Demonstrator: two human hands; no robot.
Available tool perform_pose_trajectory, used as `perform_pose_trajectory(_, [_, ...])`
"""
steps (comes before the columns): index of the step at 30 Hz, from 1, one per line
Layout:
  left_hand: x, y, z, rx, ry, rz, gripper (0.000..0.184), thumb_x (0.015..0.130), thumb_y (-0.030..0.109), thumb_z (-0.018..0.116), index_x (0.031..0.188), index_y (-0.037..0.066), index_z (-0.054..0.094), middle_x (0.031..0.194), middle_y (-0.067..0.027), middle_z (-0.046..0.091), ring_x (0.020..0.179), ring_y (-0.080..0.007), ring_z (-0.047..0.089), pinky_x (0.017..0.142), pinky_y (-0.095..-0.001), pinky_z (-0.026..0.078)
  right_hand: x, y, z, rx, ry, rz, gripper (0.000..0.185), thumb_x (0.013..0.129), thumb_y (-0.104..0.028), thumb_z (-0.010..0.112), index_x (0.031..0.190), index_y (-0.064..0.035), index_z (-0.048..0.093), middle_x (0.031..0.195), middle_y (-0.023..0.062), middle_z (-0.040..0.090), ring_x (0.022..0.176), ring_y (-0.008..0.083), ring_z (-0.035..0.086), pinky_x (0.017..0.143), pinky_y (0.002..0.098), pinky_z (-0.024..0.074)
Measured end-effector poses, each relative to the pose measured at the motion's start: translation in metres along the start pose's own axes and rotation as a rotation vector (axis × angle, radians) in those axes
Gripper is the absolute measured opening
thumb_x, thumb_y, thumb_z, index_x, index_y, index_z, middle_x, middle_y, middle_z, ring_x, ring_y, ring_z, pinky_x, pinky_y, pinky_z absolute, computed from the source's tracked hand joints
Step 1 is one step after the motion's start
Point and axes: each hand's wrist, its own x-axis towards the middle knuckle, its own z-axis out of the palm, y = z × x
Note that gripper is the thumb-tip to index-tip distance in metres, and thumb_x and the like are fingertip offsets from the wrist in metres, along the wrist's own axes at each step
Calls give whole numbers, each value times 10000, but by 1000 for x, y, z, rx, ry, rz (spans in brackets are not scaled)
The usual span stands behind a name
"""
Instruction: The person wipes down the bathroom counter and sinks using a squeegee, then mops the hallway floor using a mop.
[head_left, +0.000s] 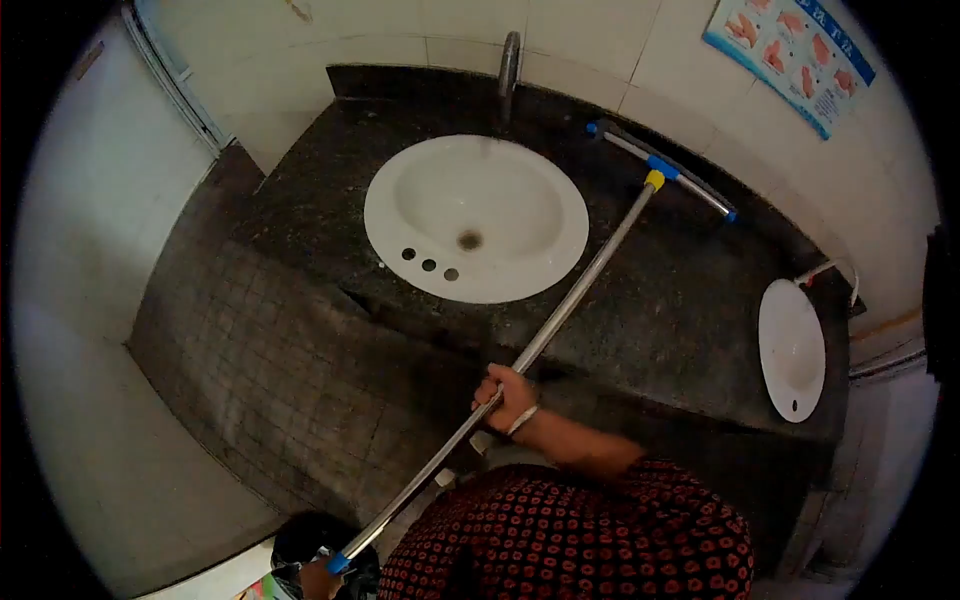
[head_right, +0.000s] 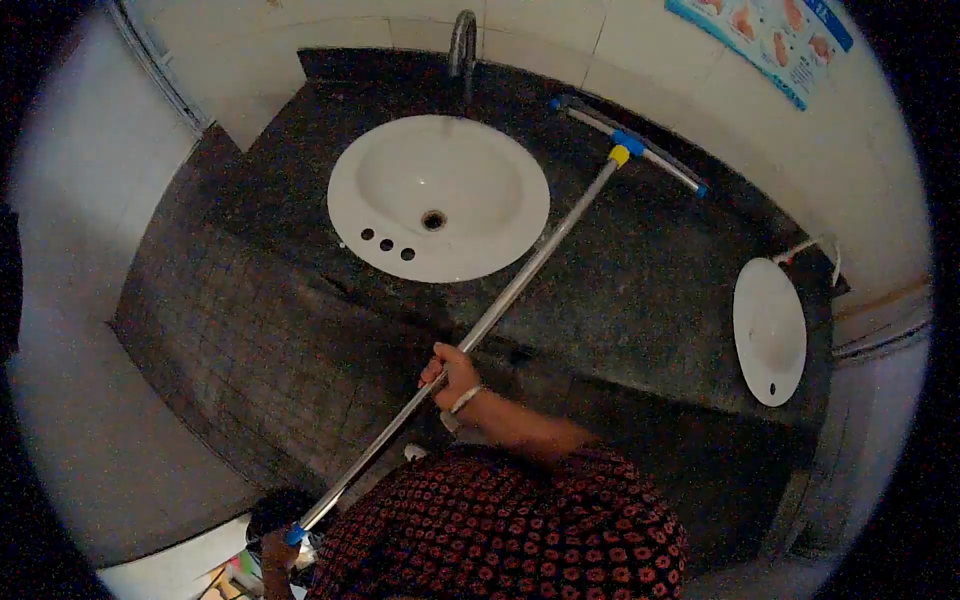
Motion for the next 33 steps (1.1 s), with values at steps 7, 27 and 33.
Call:
perform_pose_trajectory(7, [2, -7, -12, 300, -12, -159, 273, 595, 324, 568, 707, 75, 549, 509, -77, 496, 441, -227, 474, 431, -317, 389, 17, 17, 20, 73, -147, 83, 231, 714, -195, 468, 521, -118, 367, 444, 34, 347, 466, 191, 361, 525, 345, 331])
perform_pose_trajectory(27, [0, -19, -6, 27, -76, -164, 360, 668, 407, 499, 793, 71, 534, 681, -114, 516, 556, -287, 491, 508, -397, 395, 74, 65, 77, -79, -215, 113, 239, 695, -209, 510, 527, -106, 374, 431, 38, 370, 413, 187, 364, 474, 336, 329])
perform_pose_trajectory(33, [-4, -3, 15, -27, -152, -184, 343, 665, 401, 505, 785, 81, 533, 656, -111, 515, 548, -292, 490, 503, -399, 396, 48, 35, 27, -50, -114, 64, 242, 705, -204, 514, 529, -108, 378, 468, 43, 395, 434, 187, 377, 487, 343, 337])
